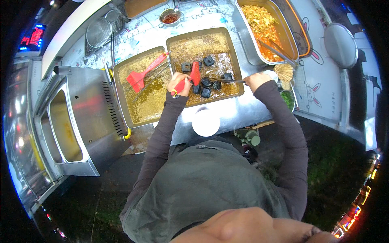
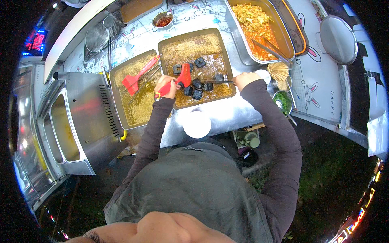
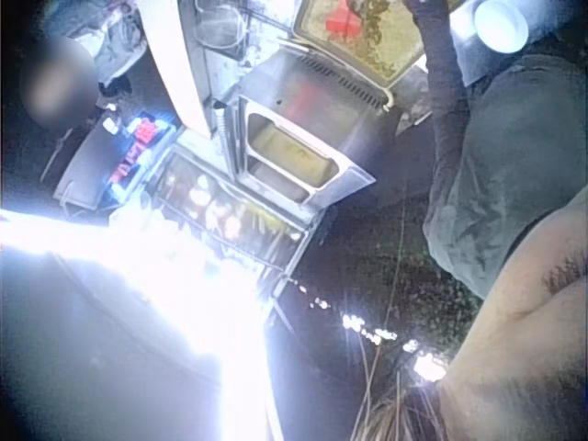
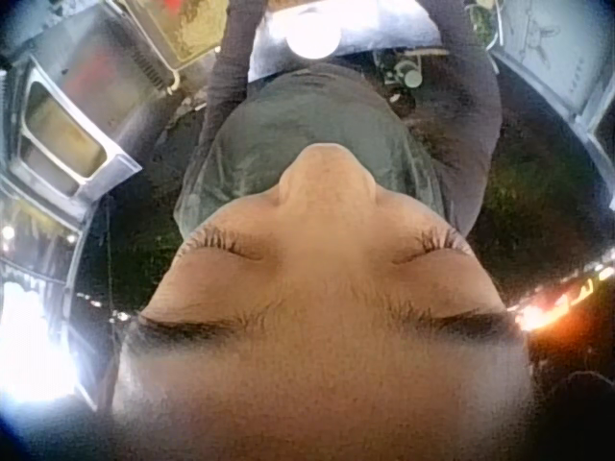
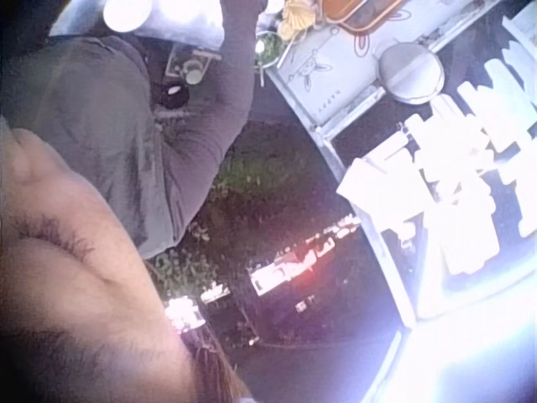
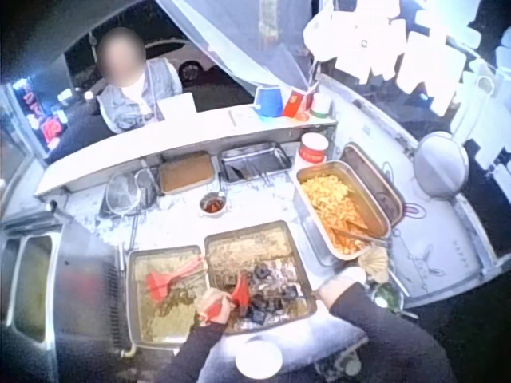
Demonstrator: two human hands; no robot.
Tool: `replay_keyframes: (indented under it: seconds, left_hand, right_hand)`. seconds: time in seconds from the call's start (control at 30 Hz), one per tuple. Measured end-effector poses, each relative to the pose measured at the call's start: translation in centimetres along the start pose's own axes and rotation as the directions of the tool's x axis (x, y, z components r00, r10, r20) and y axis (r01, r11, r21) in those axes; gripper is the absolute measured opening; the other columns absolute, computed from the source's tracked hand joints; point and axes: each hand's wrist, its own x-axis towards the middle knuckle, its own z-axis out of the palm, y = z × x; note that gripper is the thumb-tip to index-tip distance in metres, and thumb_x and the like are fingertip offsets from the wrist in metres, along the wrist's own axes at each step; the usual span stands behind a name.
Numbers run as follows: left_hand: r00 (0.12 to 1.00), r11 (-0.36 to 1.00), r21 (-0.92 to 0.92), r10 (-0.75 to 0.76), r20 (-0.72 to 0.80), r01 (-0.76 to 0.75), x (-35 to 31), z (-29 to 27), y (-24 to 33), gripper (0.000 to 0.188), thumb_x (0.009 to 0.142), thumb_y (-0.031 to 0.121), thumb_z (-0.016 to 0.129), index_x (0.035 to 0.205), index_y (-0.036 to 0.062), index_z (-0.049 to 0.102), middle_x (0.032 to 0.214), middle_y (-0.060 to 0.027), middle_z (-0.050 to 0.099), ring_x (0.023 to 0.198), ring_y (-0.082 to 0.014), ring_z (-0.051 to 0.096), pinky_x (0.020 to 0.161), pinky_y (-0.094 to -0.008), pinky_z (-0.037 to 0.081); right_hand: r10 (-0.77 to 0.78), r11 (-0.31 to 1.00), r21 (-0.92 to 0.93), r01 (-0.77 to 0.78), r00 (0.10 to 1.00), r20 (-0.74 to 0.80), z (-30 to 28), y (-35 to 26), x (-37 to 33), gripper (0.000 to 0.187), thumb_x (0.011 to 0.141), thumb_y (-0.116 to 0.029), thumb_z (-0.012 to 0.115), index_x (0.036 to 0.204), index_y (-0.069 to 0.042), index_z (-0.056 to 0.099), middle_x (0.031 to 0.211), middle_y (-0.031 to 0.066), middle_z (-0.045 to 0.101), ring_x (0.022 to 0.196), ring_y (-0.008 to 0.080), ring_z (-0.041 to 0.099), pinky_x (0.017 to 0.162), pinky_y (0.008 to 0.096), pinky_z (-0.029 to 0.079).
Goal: The person uses chopsticks to turn dark food items in a hot oil pan, then uses a strainer to lift them out and place them into a paper cup. They add sauce from a squeeze bottle and hand the cup to a customer.
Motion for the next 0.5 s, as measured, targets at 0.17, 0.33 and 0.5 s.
replay_keyframes:
  seconds: [0.17, 0.33, 0.5]
  left_hand:
    - [0.999, 1.000, 0.000, -0.030, 0.043, 0.030, -0.3, 0.8, -0.7, 0.004, 0.080, 0.003, 0.053, 0.082, 0.0003, 0.056, 0.077, -0.0115, 0.053, 0.061, -0.0206, 0.059, 0.055, -0.0294, 0.048]
    - [0.996, 0.993, -0.081, -0.087, 0.028, 0.089, -0.2, 0.9, -1.8, 0.005, 0.081, 0.001, 0.051, 0.080, -0.0004, 0.056, 0.076, -0.0112, 0.052, 0.061, -0.0195, 0.061, 0.055, -0.0277, 0.049]
    - [0.991, 0.977, -0.168, -0.121, 0.055, 0.128, -0.6, 0.1, -0.6, 0.008, 0.082, -0.002, 0.048, 0.079, -0.0025, 0.056, 0.078, -0.0110, 0.052, 0.059, -0.0170, 0.062, 0.054, -0.0250, 0.051]
  right_hand:
    - [-0.042, 0.999, 0.019, 0.041, 0.999, 0.030, -0.1, -0.4, 0.4, 0.018, 0.081, -0.017, 0.051, 0.090, -0.014, 0.067, 0.081, 0.0107, 0.066, 0.077, 0.0267, 0.065, 0.067, 0.0388, 0.052]
    - [-0.054, 0.989, 0.138, 0.052, 0.998, 0.010, 2.1, -1.2, 1.9, 0.019, 0.081, -0.026, 0.055, 0.093, -0.017, 0.067, 0.078, 0.0099, 0.065, 0.076, 0.0277, 0.063, 0.068, 0.0407, 0.050]
    - [-0.001, 0.969, 0.247, 0.006, 1.000, -0.021, 4.1, -3.0, 2.0, 0.020, 0.083, -0.026, 0.053, 0.095, -0.017, 0.066, 0.078, 0.0107, 0.065, 0.075, 0.0294, 0.063, 0.068, 0.0418, 0.049]
